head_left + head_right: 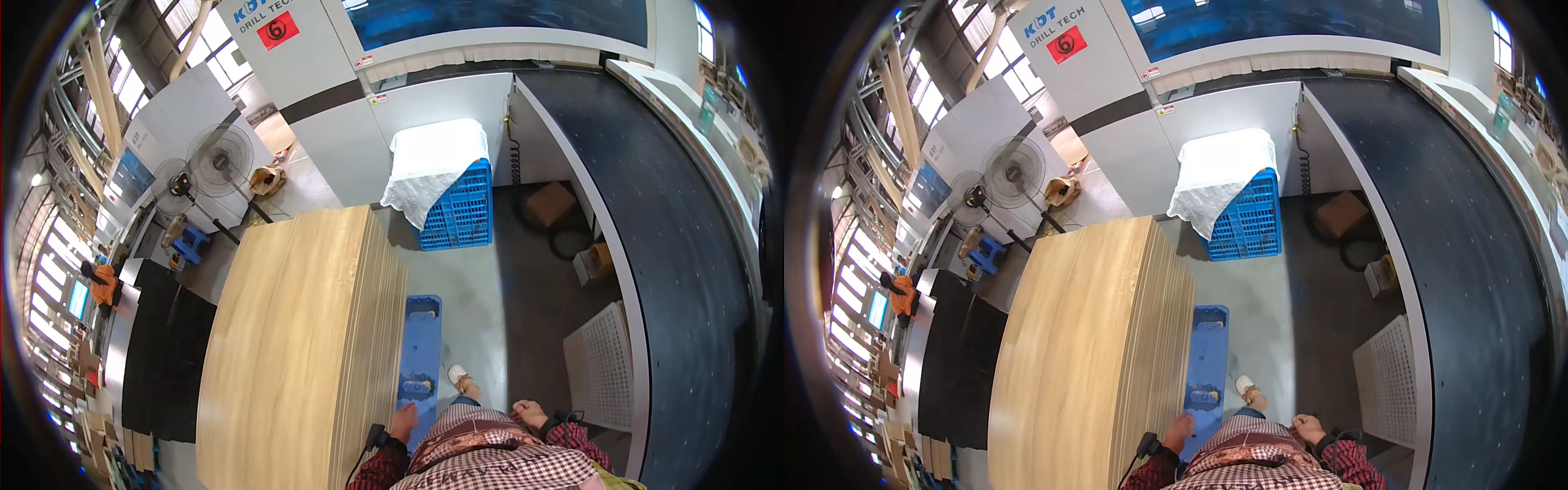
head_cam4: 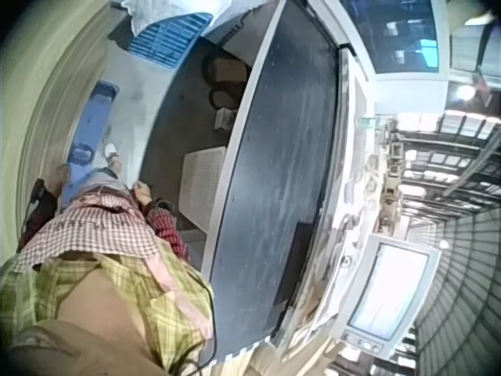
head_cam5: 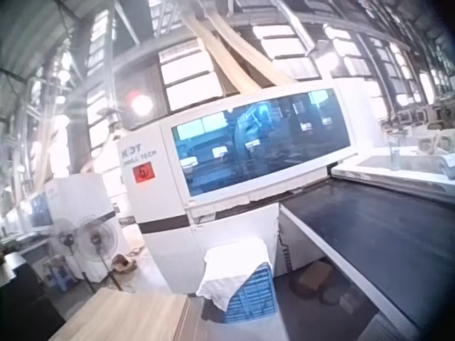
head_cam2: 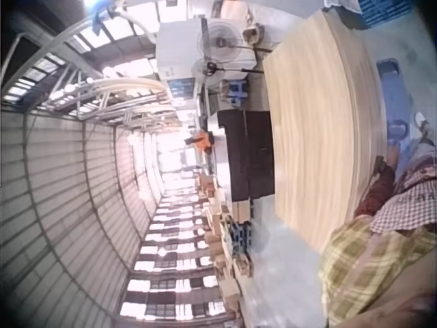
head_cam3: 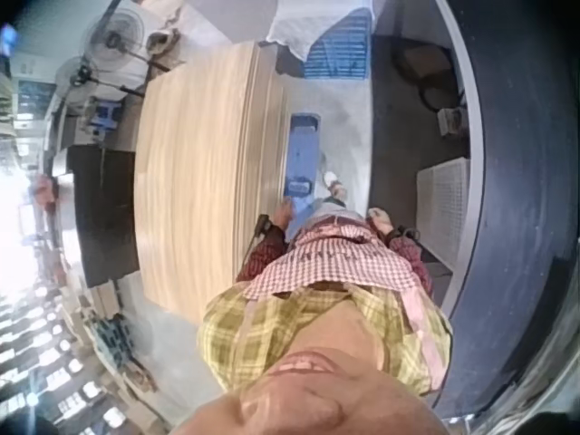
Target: Moving wooden boards from a stack to a processing machine and then to another stack in a factory setting.
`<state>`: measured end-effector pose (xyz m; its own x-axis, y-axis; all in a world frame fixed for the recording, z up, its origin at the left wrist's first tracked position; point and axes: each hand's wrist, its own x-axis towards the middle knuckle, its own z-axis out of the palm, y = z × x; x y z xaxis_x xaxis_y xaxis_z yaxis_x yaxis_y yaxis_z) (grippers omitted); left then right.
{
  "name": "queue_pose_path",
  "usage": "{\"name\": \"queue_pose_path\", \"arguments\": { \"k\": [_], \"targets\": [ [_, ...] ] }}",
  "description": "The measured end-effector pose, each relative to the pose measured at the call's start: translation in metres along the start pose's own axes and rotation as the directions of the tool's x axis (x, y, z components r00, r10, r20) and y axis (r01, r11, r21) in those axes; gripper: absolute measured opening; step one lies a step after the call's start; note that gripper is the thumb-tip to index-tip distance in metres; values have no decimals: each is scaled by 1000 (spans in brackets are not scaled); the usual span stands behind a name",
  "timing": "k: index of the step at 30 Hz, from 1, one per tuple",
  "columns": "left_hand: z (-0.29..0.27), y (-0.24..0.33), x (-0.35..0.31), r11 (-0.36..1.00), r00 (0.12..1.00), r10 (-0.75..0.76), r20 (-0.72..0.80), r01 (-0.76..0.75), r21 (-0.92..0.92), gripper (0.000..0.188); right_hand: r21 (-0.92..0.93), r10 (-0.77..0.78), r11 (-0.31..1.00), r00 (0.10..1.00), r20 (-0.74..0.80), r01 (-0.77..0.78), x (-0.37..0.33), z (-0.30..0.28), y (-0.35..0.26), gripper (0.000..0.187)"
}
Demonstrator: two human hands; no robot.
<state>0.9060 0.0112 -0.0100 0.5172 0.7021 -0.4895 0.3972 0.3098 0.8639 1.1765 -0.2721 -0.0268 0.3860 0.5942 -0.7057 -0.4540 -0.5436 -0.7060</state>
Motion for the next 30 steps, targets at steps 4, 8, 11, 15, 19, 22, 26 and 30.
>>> {"name": "queue_pose_path", "arguments": {
  "k": [4, 8, 11, 15, 19, 22, 26, 30],
  "targets": [
    [-19, 41, 91, 915, 963, 263, 59, -268, 300, 26, 8, 17, 1000, 999, -50, -17, 61, -9, -74, 19],
    [-71, 39, 174, 442, 785, 577, 223, -530, 724, 19, -140, -28, 990, 999, 40, 34, 111, 23, -151, 24],
    [-64, 101, 219, 708, 969, 215, 125, -242, 664, 20, -234, -46, 970, 994, 99, 68, 163, 33, -190, 24],
    [-60, 178, 235, 586, 998, -19, -60, -37, -810, 29, -217, -51, 971, 973, 223, 101, 213, 71, -253, 23],
    [-72, 206, 275, 198, 941, -287, -179, -125, -972, 39, -447, -145, 828, 899, 412, 339, 271, 100, -309, 23],
    [-81, 211, 285, 152, 906, -272, -326, -294, -944, 38, -193, -13, 973, 870, 492, 123, 314, 136, -365, 22],
    [-90, 207, 295, 105, 821, -336, -461, -454, -885, 36, -264, -12, 946, 831, 556, 191, 367, 196, -450, 29],
    [-71, 280, 286, 965, 667, -259, -699, 145, -219, 34, -268, 46, 952, 800, 599, 146, 427, 229, -515, 36]
  ]
}}
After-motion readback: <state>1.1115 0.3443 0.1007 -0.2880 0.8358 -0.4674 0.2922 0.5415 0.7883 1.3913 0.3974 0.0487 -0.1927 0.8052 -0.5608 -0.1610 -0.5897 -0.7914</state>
